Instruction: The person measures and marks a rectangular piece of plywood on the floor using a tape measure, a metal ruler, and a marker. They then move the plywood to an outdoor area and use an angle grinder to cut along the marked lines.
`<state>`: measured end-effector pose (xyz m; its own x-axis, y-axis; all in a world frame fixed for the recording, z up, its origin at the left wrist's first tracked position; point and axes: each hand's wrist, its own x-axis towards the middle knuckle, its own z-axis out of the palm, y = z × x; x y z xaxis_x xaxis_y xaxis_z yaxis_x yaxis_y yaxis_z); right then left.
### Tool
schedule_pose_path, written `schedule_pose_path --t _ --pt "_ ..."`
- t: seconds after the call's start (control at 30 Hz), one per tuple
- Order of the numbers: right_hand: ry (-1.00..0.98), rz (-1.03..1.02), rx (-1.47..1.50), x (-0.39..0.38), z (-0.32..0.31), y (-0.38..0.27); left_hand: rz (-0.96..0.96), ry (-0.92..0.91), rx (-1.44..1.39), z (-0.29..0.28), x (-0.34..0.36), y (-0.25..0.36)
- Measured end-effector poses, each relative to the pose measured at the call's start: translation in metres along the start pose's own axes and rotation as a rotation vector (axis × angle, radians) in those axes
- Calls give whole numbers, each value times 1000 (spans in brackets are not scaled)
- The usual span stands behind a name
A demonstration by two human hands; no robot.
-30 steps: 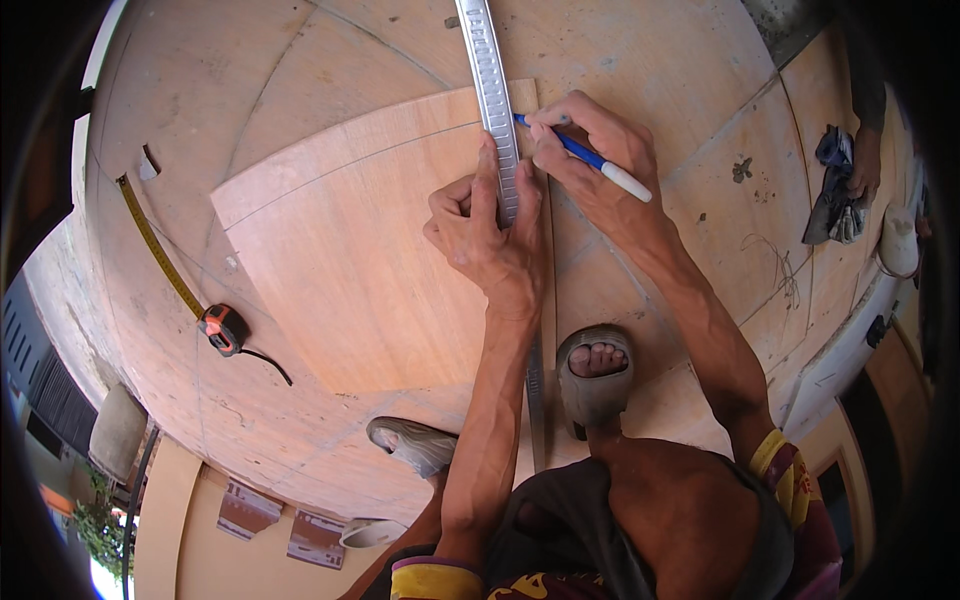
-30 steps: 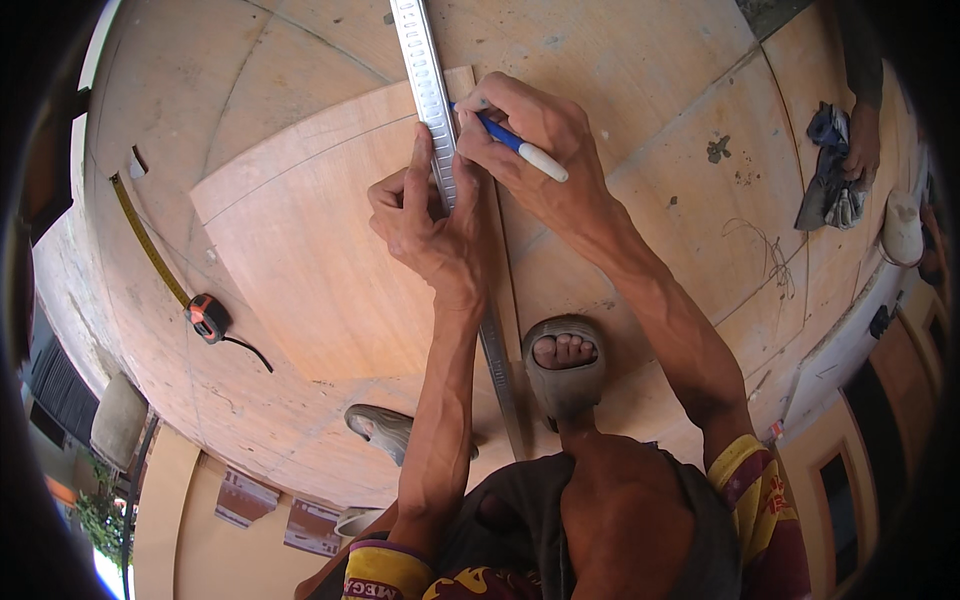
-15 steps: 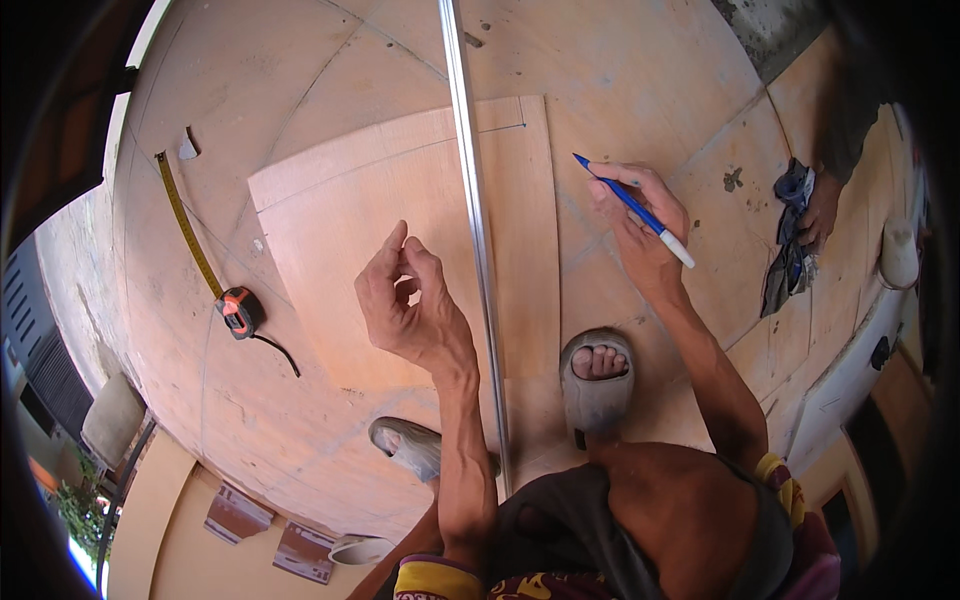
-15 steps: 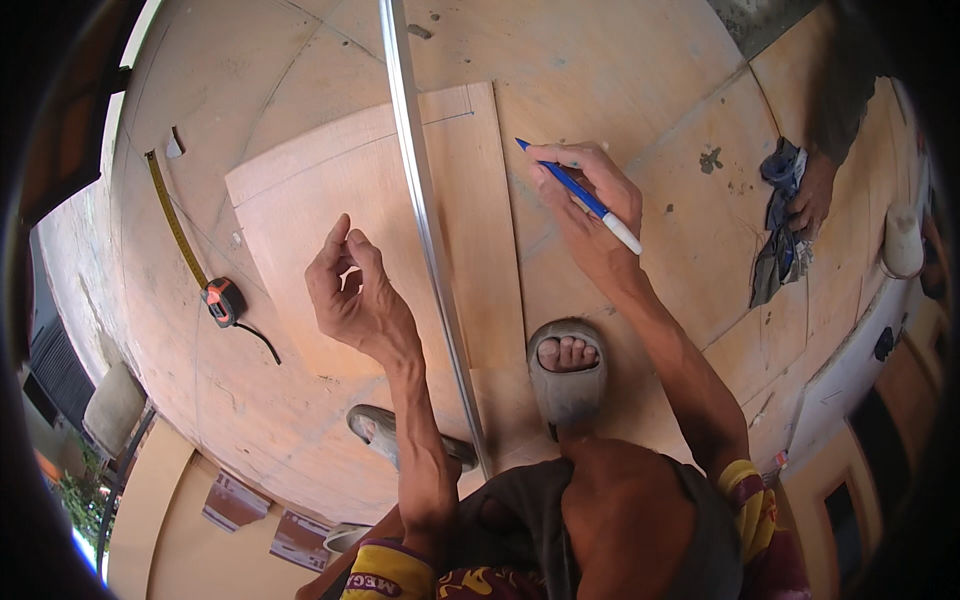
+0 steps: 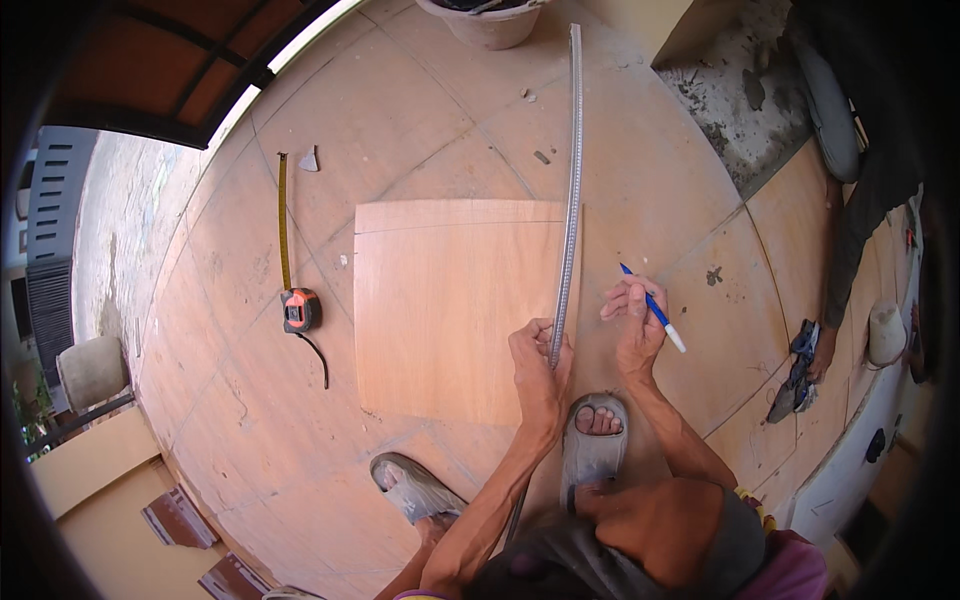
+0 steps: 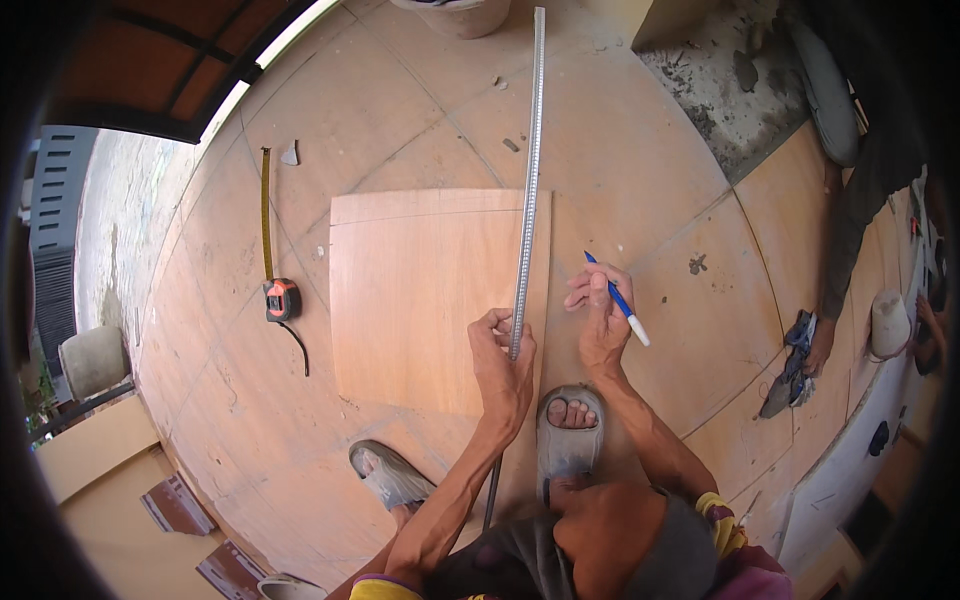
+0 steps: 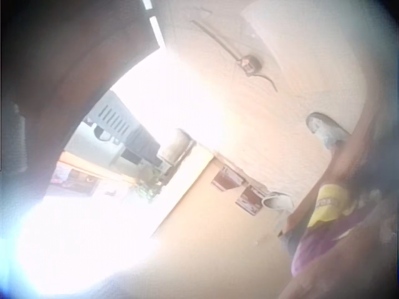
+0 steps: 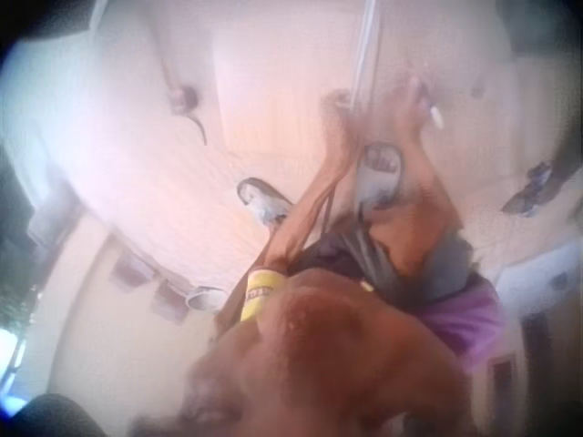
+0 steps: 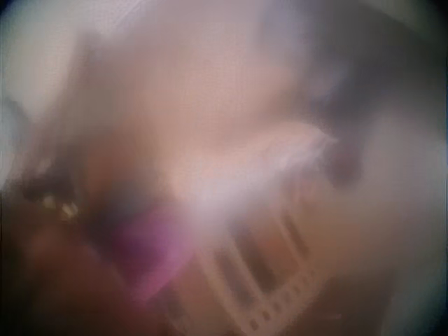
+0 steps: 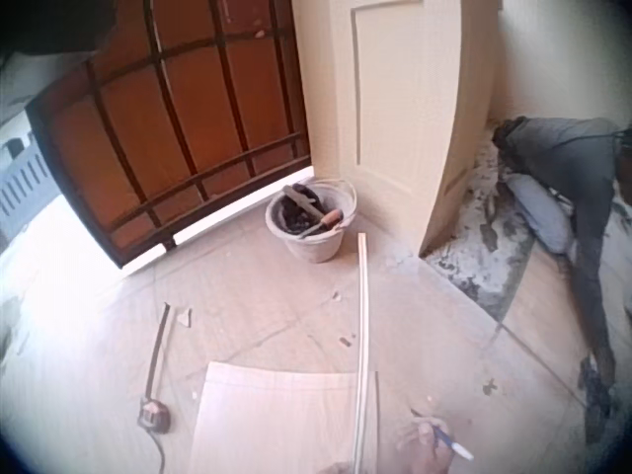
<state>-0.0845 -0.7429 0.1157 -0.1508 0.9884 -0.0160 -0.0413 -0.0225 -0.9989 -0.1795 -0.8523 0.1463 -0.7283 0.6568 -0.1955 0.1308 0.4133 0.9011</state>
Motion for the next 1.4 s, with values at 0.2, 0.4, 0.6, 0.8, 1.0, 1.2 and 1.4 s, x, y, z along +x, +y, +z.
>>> schedule_pose_path --t 0.2,0.4,0.6,0.8,1.0,1.2,1.4 --pt "-50 -99 -26 0 5 -1 -122 -41 -151 -102 23 77" --pt "-474 1 87 -50 42 -11 289 320 -138 -273 114 191" --pt "-1302 -265 93 -116 86 -64 613 504 -6 -598 127 234" --pt "-1351 -322 -104 -100 134 -128 508 441 -320 -952 89 254" --pt "-798 -719 -516 64 120 -104 159 620 -488 -658 205 89" --pt "-667 -847 -718 232 92 -29 -83 173 -179 -435 192 55" --pt "-689 -850 -747 288 115 14 -296 17 -179 -350 131 -29"
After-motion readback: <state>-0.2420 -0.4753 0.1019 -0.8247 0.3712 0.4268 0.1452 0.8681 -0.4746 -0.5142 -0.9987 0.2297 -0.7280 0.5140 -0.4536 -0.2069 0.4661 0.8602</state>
